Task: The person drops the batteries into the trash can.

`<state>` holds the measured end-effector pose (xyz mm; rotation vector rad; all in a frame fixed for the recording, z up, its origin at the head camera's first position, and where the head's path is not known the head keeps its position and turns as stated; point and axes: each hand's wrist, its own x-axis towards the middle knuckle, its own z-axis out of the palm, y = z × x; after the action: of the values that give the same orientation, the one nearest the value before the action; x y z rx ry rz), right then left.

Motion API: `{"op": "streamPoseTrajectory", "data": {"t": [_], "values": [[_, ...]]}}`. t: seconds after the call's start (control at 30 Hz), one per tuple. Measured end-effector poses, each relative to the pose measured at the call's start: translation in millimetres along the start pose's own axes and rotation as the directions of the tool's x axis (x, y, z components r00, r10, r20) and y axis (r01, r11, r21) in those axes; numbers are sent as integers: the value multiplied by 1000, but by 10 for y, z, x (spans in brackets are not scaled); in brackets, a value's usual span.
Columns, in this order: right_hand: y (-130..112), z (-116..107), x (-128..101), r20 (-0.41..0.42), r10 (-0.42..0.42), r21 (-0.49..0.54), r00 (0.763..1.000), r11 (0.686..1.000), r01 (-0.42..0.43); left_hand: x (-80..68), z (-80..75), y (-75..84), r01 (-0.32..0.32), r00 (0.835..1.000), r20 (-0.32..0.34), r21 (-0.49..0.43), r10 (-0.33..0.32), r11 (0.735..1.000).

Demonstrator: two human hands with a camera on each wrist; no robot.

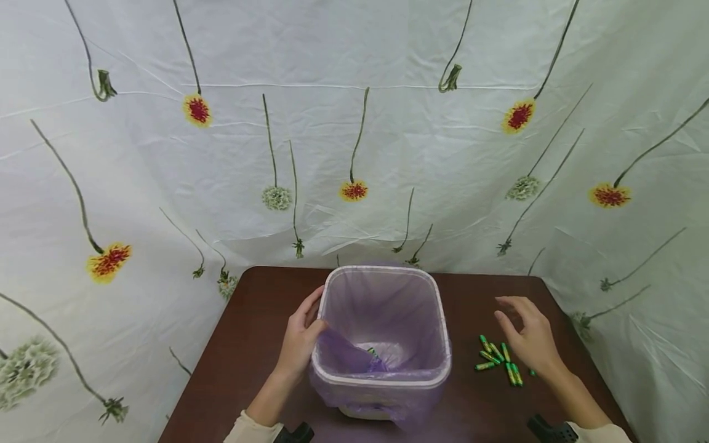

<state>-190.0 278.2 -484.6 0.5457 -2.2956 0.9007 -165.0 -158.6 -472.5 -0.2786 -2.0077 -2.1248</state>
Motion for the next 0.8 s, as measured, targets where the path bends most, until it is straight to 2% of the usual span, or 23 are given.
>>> {"op": "streamPoseTrajectory", "data": {"t": [0.3, 0.43, 0.57, 0.8], "values": [[232, -20, -340, -65, 140, -49, 988, 988, -143, 2, -10, -6, 7, 1000, -6, 6, -7, 1000], [299, 14, -452, -103, 218, -67, 970, 972, -226, 0, -12, -5, 9, 1000, -20, -4, -9, 1000], [362, 45, -569, -139, 292, -75, 946, 950, -304, 7, -8, -12, -3, 1000, -3, -14, 3, 1000], [515, 83, -776, -169, 358, -84, 918, 923, -375, 9, 3, -15, 7, 1000, -4, -11, -7, 1000]]}}
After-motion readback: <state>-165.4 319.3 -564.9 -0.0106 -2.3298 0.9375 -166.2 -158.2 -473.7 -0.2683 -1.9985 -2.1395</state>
